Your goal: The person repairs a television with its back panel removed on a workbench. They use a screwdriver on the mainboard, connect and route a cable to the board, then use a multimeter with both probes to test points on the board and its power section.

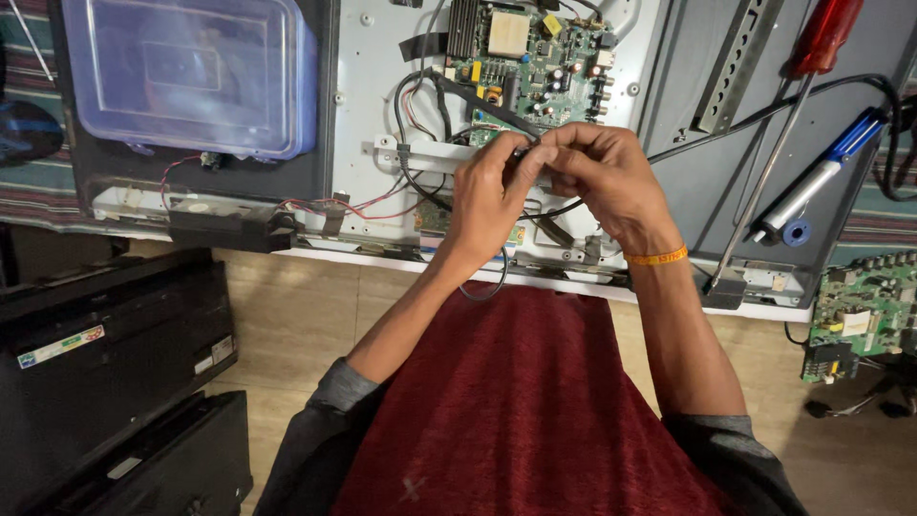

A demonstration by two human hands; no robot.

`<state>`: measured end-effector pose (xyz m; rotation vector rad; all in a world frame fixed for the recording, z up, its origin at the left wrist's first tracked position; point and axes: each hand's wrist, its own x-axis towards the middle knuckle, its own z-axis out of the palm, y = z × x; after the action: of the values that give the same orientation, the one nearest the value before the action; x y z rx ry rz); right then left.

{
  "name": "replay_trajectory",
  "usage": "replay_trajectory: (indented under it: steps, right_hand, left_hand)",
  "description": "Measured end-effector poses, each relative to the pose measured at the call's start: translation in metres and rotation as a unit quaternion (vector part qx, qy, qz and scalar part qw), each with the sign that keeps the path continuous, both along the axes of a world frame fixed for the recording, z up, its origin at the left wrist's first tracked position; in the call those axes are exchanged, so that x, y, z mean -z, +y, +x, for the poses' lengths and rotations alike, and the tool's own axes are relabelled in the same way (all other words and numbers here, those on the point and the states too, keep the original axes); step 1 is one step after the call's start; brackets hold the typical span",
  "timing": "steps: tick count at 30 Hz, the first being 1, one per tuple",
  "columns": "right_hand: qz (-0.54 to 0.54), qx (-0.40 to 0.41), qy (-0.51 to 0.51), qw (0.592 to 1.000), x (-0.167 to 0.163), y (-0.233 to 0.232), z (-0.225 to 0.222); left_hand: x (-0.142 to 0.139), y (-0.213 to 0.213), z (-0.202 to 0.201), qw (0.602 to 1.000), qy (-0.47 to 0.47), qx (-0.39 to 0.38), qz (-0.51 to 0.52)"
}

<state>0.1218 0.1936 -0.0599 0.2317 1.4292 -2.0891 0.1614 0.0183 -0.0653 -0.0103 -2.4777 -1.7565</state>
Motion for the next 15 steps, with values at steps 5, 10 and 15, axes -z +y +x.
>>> replay_trajectory:
  steps: [5, 10, 15]
  right_hand:
    - [0.038, -0.02, 0.029, 0.999, -0.003, 0.001, -0.001]
    - [0.046, -0.036, 0.028, 0.998, -0.007, -0.006, -0.005]
    - [0.053, -0.093, 0.104, 0.989, -0.02, -0.004, -0.006]
  left_hand:
    - [-0.005, -0.013, 0.003, 0.995, -0.058, 0.034, 0.068]
    - [-0.008, -0.014, 0.002, 0.997, -0.062, -0.008, 0.046]
    - [-0.003, -0.011, 0.003, 0.996, -0.078, 0.003, 0.051]
